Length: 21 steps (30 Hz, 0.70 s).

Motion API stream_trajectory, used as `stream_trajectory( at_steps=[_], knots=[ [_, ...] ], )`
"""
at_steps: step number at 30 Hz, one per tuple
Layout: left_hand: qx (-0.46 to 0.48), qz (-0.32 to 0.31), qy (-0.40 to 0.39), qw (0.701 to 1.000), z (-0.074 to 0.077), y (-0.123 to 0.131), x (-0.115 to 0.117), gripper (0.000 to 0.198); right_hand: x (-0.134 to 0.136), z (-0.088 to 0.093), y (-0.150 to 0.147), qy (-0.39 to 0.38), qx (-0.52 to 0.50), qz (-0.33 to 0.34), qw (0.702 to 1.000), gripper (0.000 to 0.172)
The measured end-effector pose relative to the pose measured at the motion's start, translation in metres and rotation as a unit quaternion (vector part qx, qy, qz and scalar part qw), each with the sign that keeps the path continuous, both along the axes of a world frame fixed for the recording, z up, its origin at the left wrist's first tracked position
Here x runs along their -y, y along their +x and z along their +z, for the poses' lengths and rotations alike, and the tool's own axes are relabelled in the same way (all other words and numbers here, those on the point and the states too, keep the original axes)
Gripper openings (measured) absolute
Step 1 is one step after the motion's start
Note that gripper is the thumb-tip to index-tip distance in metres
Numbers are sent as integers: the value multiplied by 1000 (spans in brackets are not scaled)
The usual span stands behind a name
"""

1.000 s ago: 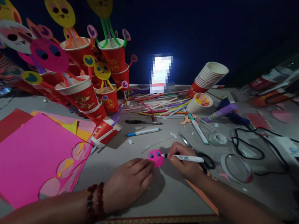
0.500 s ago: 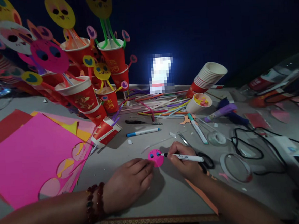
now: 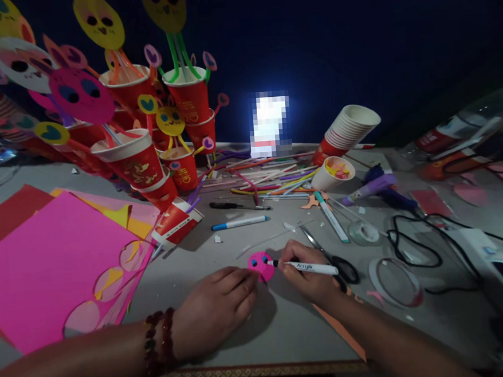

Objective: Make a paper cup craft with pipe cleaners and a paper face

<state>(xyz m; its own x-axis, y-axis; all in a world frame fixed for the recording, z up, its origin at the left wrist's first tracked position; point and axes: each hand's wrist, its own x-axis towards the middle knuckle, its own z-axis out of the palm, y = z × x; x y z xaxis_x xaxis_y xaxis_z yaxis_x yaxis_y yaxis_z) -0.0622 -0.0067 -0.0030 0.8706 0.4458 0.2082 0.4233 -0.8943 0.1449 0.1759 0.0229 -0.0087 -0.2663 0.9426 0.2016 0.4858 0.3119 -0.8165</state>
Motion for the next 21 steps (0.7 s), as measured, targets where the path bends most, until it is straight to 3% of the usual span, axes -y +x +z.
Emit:
stream_trajectory(
  at_steps=[21],
  knots=[
    [6, 7, 2, 1000, 2, 1, -1, 22, 1, -7, 3, -5, -27, -25, 999, 14]
  ],
)
